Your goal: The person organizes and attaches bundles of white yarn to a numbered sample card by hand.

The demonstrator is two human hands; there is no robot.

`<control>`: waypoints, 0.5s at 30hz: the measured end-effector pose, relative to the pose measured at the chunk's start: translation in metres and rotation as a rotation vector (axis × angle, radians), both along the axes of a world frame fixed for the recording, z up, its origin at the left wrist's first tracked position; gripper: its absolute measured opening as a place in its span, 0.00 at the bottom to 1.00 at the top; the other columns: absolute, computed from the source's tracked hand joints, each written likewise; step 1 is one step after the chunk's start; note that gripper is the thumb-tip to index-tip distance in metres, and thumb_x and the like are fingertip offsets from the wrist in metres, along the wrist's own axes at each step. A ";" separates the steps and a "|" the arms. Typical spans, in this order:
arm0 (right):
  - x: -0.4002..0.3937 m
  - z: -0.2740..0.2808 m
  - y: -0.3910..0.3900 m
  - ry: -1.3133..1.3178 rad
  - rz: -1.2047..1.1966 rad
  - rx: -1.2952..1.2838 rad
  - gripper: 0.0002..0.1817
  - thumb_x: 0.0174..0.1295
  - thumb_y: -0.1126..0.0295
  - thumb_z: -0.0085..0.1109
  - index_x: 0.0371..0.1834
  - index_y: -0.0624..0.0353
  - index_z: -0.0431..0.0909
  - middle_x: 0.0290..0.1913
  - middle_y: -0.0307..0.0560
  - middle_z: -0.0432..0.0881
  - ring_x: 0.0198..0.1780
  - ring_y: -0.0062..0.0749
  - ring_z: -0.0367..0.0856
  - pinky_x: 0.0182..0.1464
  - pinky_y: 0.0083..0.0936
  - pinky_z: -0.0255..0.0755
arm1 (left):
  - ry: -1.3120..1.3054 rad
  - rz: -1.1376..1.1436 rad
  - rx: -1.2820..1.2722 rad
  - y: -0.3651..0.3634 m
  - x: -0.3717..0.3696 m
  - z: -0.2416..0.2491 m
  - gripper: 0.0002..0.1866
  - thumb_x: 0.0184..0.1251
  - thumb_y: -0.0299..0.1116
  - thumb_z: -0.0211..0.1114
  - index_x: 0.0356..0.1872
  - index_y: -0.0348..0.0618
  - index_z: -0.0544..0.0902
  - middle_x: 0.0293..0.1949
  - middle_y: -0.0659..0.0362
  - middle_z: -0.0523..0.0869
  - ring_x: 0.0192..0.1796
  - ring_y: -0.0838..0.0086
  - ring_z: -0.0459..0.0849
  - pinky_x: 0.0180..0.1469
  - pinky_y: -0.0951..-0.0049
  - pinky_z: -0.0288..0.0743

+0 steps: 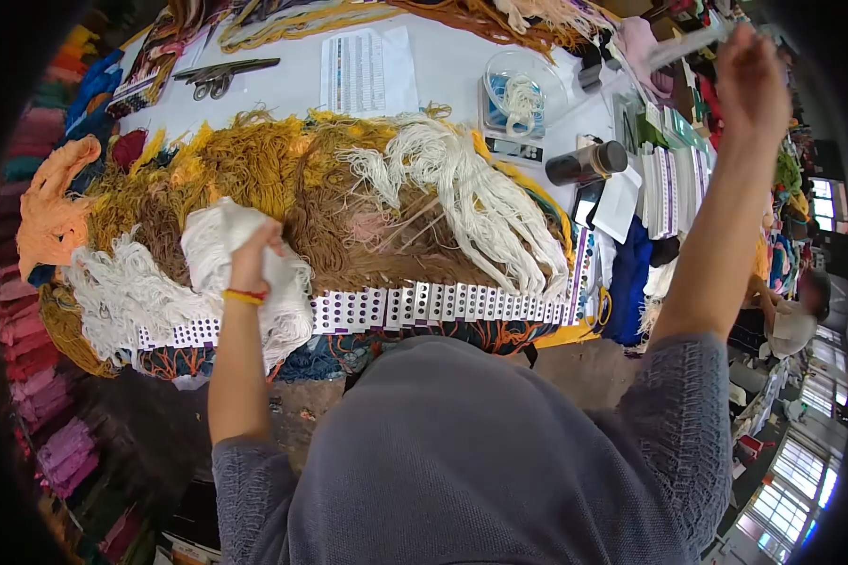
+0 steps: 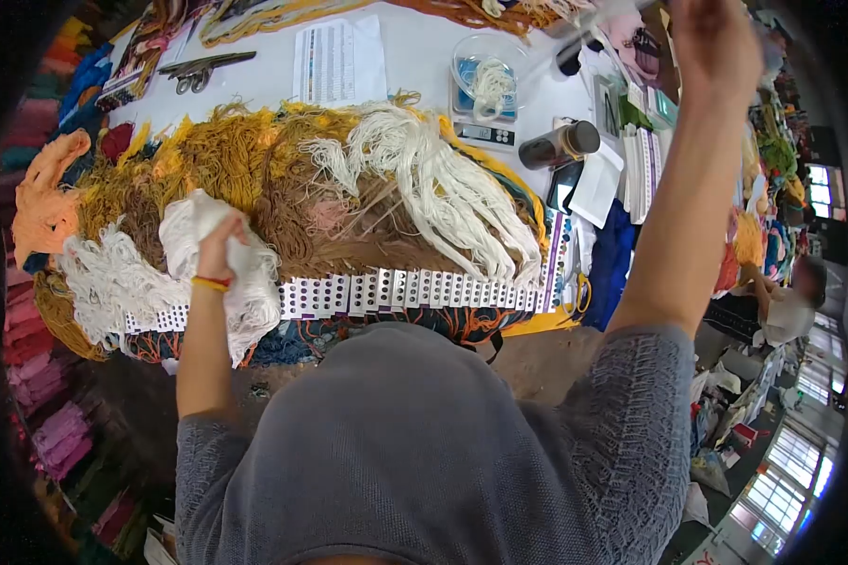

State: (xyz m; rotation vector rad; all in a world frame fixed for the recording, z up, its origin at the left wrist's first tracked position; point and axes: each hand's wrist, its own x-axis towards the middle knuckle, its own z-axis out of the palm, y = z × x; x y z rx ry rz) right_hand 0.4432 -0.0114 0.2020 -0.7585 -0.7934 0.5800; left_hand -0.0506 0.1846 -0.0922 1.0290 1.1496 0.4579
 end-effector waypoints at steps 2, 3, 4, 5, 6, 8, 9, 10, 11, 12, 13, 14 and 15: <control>-0.013 0.050 0.037 -0.576 -0.525 -0.073 0.08 0.55 0.72 0.52 0.30 0.68 0.71 0.30 0.54 0.76 0.27 0.34 0.72 0.28 0.27 0.67 | -0.057 0.049 -0.194 -0.006 0.016 -0.026 0.13 0.57 0.40 0.61 0.31 0.38 0.80 0.21 0.63 0.74 0.24 0.78 0.71 0.30 0.79 0.67; -0.016 0.068 0.057 -1.149 -0.980 -0.164 0.12 0.52 0.70 0.54 0.24 0.70 0.69 0.24 0.56 0.75 0.15 0.34 0.67 0.15 0.30 0.62 | -0.030 0.038 -0.175 -0.009 0.021 -0.030 0.13 0.57 0.39 0.61 0.31 0.38 0.80 0.20 0.63 0.74 0.22 0.78 0.71 0.28 0.80 0.67; -0.030 0.080 0.070 -1.155 -0.979 -0.162 0.12 0.52 0.70 0.54 0.24 0.70 0.69 0.24 0.56 0.75 0.15 0.34 0.67 0.15 0.30 0.62 | -0.035 0.038 -0.177 -0.011 0.025 -0.033 0.13 0.57 0.39 0.61 0.31 0.38 0.80 0.20 0.63 0.74 0.22 0.78 0.71 0.28 0.80 0.67; -0.049 0.091 0.080 -0.966 -0.887 -0.066 0.10 0.53 0.71 0.54 0.27 0.69 0.71 0.26 0.52 0.76 0.19 0.31 0.70 0.20 0.25 0.64 | -0.020 0.032 -0.190 -0.013 0.027 -0.035 0.13 0.57 0.40 0.61 0.31 0.38 0.80 0.20 0.64 0.74 0.22 0.79 0.71 0.28 0.80 0.67; -0.065 0.099 0.088 -0.777 -0.790 0.025 0.08 0.53 0.72 0.54 0.30 0.68 0.72 0.27 0.48 0.77 0.23 0.27 0.72 0.24 0.20 0.65 | -0.004 0.027 -0.205 -0.014 0.028 -0.036 0.13 0.57 0.40 0.61 0.31 0.38 0.80 0.20 0.64 0.74 0.22 0.80 0.70 0.28 0.80 0.67; -0.075 0.109 0.093 -0.591 -0.685 0.114 0.08 0.54 0.74 0.53 0.33 0.67 0.74 0.28 0.44 0.78 0.27 0.24 0.74 0.28 0.15 0.67 | -0.021 0.015 -0.200 -0.015 0.027 -0.030 0.13 0.58 0.39 0.60 0.32 0.38 0.80 0.20 0.65 0.74 0.23 0.81 0.71 0.28 0.81 0.66; -0.077 0.112 0.095 -0.637 -0.760 0.072 0.07 0.53 0.73 0.54 0.32 0.65 0.75 0.28 0.43 0.78 0.27 0.25 0.74 0.28 0.17 0.67 | -0.059 0.003 -0.174 -0.015 0.027 -0.026 0.13 0.58 0.39 0.60 0.33 0.38 0.80 0.21 0.65 0.74 0.24 0.81 0.71 0.29 0.81 0.66; -0.078 0.113 0.097 -0.680 -0.834 0.028 0.06 0.53 0.72 0.55 0.32 0.63 0.75 0.27 0.42 0.77 0.27 0.26 0.73 0.29 0.19 0.67 | -0.095 -0.009 -0.149 -0.015 0.025 -0.022 0.13 0.58 0.39 0.59 0.33 0.37 0.79 0.21 0.65 0.74 0.25 0.81 0.71 0.30 0.81 0.66; -0.078 0.114 0.099 -0.724 -0.910 -0.016 0.06 0.52 0.71 0.55 0.31 0.61 0.76 0.27 0.41 0.77 0.27 0.26 0.73 0.29 0.22 0.67 | -0.103 -0.031 -0.127 -0.016 0.025 -0.013 0.13 0.60 0.38 0.58 0.34 0.36 0.79 0.23 0.64 0.75 0.26 0.81 0.71 0.32 0.82 0.67; -0.074 0.112 0.101 -0.726 -0.907 -0.014 0.06 0.52 0.71 0.55 0.31 0.61 0.76 0.27 0.41 0.77 0.27 0.26 0.73 0.29 0.22 0.67 | -0.105 -0.028 -0.127 -0.018 0.028 0.000 0.13 0.60 0.38 0.58 0.34 0.36 0.79 0.23 0.64 0.75 0.26 0.81 0.71 0.32 0.82 0.67; -0.063 0.107 0.101 -0.736 -0.893 -0.023 0.05 0.51 0.70 0.55 0.29 0.60 0.76 0.26 0.40 0.76 0.26 0.27 0.72 0.28 0.24 0.66 | -0.146 -0.054 -0.041 -0.022 0.031 0.015 0.13 0.60 0.38 0.58 0.34 0.36 0.78 0.24 0.63 0.75 0.27 0.80 0.72 0.35 0.81 0.68; -0.044 0.106 0.102 -0.745 -0.879 -0.032 0.05 0.51 0.69 0.56 0.27 0.59 0.76 0.25 0.40 0.75 0.26 0.27 0.72 0.27 0.26 0.65 | -0.186 -0.080 0.046 -0.026 0.034 0.031 0.13 0.60 0.38 0.58 0.34 0.35 0.78 0.25 0.63 0.75 0.28 0.80 0.72 0.37 0.80 0.68; 0.060 0.123 0.108 -1.534 -1.051 -0.006 0.14 0.53 0.67 0.53 0.20 0.69 0.69 0.25 0.59 0.76 0.15 0.36 0.70 0.16 0.31 0.66 | -0.195 -0.113 0.028 -0.030 0.036 0.047 0.12 0.61 0.36 0.57 0.34 0.36 0.77 0.26 0.62 0.75 0.31 0.78 0.73 0.41 0.76 0.69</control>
